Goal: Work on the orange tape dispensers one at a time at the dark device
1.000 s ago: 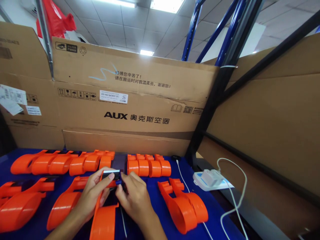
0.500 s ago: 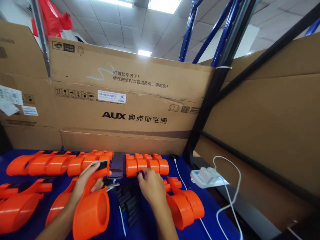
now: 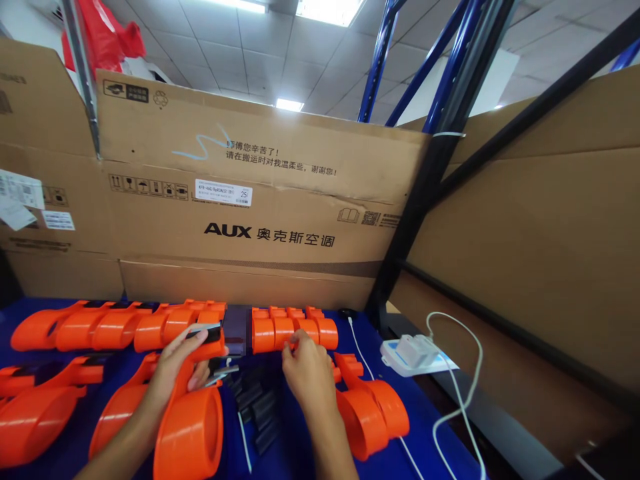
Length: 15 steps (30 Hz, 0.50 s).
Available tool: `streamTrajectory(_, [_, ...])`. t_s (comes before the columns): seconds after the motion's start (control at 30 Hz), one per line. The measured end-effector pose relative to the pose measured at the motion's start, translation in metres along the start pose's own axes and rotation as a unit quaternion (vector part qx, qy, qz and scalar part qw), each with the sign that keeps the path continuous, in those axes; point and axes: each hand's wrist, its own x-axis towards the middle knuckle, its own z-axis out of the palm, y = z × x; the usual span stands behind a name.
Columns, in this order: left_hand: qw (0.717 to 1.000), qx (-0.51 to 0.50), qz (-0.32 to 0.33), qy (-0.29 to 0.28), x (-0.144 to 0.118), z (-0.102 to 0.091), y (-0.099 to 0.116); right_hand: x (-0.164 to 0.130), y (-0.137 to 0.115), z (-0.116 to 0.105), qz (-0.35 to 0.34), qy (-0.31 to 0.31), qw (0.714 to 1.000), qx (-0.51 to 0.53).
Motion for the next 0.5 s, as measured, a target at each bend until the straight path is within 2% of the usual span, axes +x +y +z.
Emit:
streamTrajectory(0.07, [1.000, 0.017, -0.002, 0.013, -0.001, 0.001, -0.001, -0.003, -0.006, -0.001, -0.037, 0.030, 0.997, 0.062])
streamTrajectory(0.13, [0.999, 0.037, -0.001, 0.006, -0.002, 0.002, -0.003, -0.010, -0.015, -0.001, -0.107, 0.042, 0.979, 0.167])
streamTrajectory(0.2, [0.998, 0.062, 0.003, -0.019, -0.002, 0.002, -0.005, -0.018, -0.026, 0.000, -0.185, 0.019, 0.950, 0.250])
streamTrajectory(0.3, [0.995, 0.090, 0.007, -0.053, -0.003, 0.002, -0.008, -0.029, -0.039, 0.001, -0.295, -0.047, 0.915, 0.271])
streamTrajectory(0.37, [0.993, 0.095, 0.005, -0.069, -0.002, 0.001, -0.010, -0.033, -0.045, 0.003, -0.322, -0.062, 0.906, 0.269])
streamTrajectory(0.5, [0.993, 0.095, -0.009, -0.068, 0.000, -0.001, -0.013, -0.033, -0.046, 0.008, -0.289, -0.037, 0.917, 0.271])
